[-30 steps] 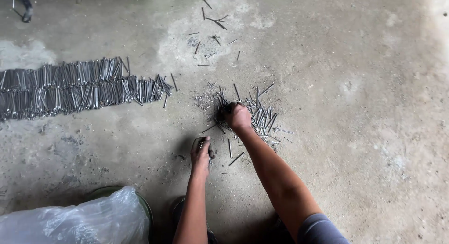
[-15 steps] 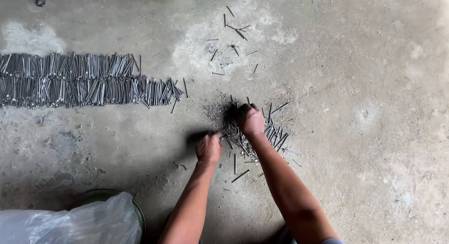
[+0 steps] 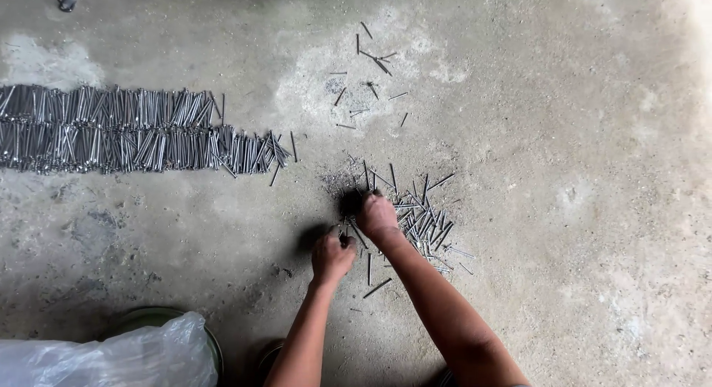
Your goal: The person sits on a concrete floor and sorts a pile of metal nails by hand. They pick up handfuls of nails, separate them, and place them into a neat row on the floor. A plastic bag is visible nearby.
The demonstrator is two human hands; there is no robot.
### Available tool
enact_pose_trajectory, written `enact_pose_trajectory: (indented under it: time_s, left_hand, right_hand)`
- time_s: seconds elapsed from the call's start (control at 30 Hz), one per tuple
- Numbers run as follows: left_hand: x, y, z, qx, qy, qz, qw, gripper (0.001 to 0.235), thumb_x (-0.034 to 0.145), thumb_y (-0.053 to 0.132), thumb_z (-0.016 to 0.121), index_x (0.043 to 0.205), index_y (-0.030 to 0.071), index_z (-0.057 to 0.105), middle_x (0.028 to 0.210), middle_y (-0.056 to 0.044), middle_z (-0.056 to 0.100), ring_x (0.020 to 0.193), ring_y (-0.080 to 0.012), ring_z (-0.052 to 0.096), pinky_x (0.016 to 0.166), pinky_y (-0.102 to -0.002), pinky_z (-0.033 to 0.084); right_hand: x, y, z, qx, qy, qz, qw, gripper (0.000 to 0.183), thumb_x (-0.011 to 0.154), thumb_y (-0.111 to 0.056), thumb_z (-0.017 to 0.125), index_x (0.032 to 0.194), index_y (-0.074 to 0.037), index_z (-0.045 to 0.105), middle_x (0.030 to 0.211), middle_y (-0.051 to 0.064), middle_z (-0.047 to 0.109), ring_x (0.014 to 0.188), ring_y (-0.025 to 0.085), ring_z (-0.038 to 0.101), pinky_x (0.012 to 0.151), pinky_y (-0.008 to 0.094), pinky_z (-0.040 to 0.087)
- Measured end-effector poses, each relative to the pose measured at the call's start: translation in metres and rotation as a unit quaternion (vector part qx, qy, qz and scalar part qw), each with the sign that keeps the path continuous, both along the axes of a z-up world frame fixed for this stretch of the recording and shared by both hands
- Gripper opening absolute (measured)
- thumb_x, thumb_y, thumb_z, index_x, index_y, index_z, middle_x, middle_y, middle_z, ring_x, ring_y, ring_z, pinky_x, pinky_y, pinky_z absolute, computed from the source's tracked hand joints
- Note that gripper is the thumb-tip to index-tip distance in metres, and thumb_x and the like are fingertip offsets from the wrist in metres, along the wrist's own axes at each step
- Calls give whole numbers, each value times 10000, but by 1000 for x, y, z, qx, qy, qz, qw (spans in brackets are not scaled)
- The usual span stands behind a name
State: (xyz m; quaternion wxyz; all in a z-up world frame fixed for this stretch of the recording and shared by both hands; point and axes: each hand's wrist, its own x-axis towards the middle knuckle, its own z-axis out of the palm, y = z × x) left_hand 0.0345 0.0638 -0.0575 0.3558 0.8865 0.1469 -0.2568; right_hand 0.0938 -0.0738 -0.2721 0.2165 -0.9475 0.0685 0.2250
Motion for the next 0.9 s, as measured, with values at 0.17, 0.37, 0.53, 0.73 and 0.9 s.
enact_pose_trajectory:
  time_s: [0.17,0.37,0.53,0.73,0.9]
  left_hand:
    - [-24,5,-33,-122,28,97,987,196,921,201,635,1063,82,699,840,-164,717,797,-324,725,648,-416,575]
    - [-28,11,-32,-374,8,286,882,366,870,119,618,1219,11,649,709,-124,577,563,-152,525,424,-213,392]
    - [-33,18,-77,-462,74,337,817,403,863,117,602,1262,78,639,704,-117,635,556,-208,650,413,-247,467]
    - [-42,14,-134,-547,83,444,705,283,822,23,634,1070,158,606,890,-158,734,731,-324,732,612,-430,620]
    - [-33,19,-103,-557,100,460,684,176,852,135,680,1008,197,627,813,-90,734,701,-273,729,634,-397,629]
  right_hand:
    - [10,-4,48,45,73,-40,996,441,888,-370,624,1185,-45,613,1178,216,686,1068,450,710,957,537,592]
    - [40,-49,107,221,48,-199,954,393,895,-302,739,1240,-132,655,1086,147,781,896,259,776,834,385,622]
    - [76,-55,160,473,-86,-322,816,442,915,-181,780,1239,40,578,987,192,770,655,190,739,451,184,541]
    - [48,-61,119,65,-100,-46,992,279,946,-381,650,1150,-246,785,983,79,798,912,372,761,824,514,629]
    - [40,-73,32,-39,-76,-63,994,318,894,-372,642,1097,-149,742,977,130,751,895,388,762,826,503,644]
